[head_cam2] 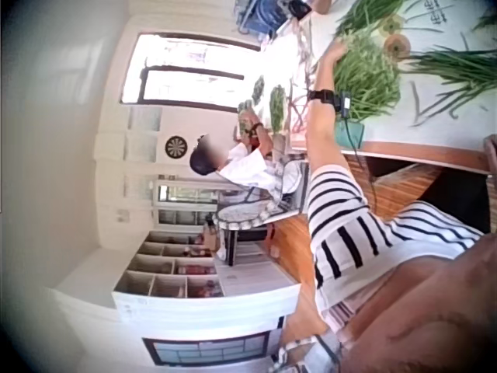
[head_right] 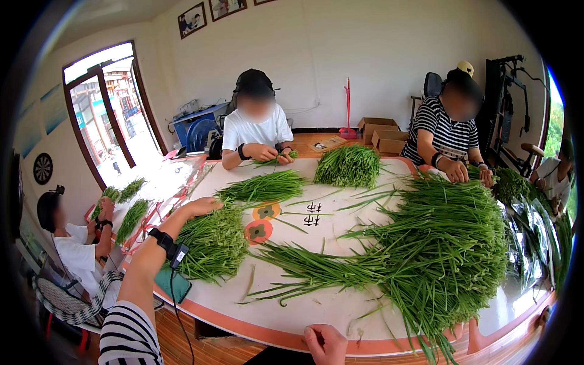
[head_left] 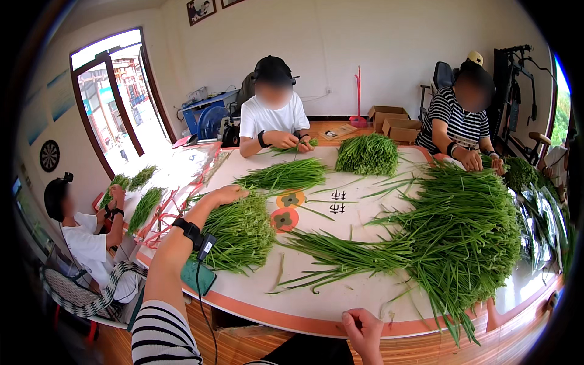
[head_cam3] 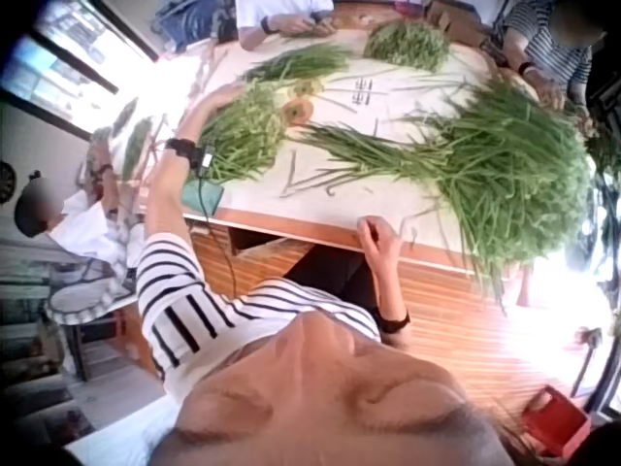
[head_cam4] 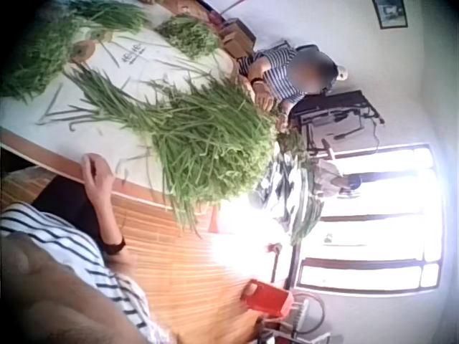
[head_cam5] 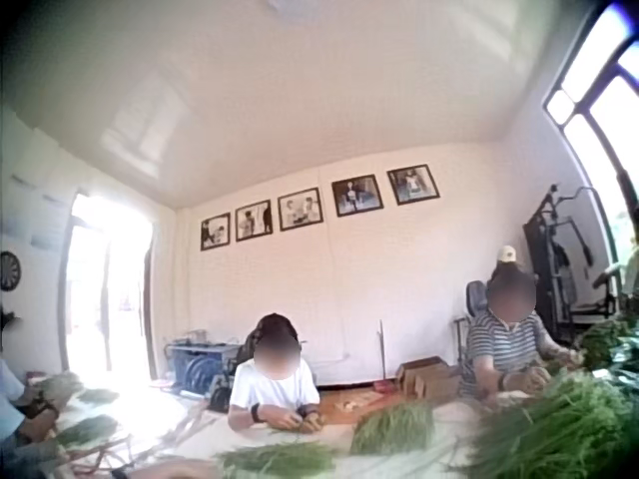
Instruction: The person cleans and sorts chives by hand on a large table, picking through bunches to remove debris and damaged leaves.
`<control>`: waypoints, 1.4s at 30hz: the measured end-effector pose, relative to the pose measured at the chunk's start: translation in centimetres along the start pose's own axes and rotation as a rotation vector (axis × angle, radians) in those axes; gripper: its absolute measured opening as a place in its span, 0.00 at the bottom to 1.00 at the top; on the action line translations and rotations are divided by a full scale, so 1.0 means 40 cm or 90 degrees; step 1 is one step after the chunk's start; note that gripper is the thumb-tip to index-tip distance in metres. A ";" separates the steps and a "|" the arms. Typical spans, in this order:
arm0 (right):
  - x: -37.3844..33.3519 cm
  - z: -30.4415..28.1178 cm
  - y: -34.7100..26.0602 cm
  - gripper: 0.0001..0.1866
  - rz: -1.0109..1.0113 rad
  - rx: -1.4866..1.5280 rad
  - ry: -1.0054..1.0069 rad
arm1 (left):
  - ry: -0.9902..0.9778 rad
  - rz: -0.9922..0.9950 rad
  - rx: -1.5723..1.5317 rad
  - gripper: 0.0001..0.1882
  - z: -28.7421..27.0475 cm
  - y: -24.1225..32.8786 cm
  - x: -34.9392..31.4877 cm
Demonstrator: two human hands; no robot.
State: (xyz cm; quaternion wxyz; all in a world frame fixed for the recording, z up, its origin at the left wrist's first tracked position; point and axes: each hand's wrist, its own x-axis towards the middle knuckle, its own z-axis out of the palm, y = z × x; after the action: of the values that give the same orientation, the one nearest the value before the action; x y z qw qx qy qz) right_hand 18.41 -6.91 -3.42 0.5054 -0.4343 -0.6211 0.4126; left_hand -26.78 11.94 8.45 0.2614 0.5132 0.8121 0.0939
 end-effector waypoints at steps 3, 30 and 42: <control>-0.006 0.010 0.007 0.09 0.006 0.032 0.005 | 0.046 0.049 0.022 0.45 0.021 -0.054 0.009; -0.008 0.010 0.014 0.08 -0.007 -0.006 0.036 | 0.372 0.342 0.081 0.26 0.074 0.019 -0.169; -0.025 0.025 0.076 0.07 -0.030 0.016 0.027 | 0.043 0.349 -0.036 0.17 0.346 -0.042 -0.650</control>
State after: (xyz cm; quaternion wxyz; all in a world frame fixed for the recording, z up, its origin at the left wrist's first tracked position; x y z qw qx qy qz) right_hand 17.90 -7.09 -6.75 0.5334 -0.4219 -0.6151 0.3989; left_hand -12.13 -13.38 4.59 0.2131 0.7028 0.6482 0.2012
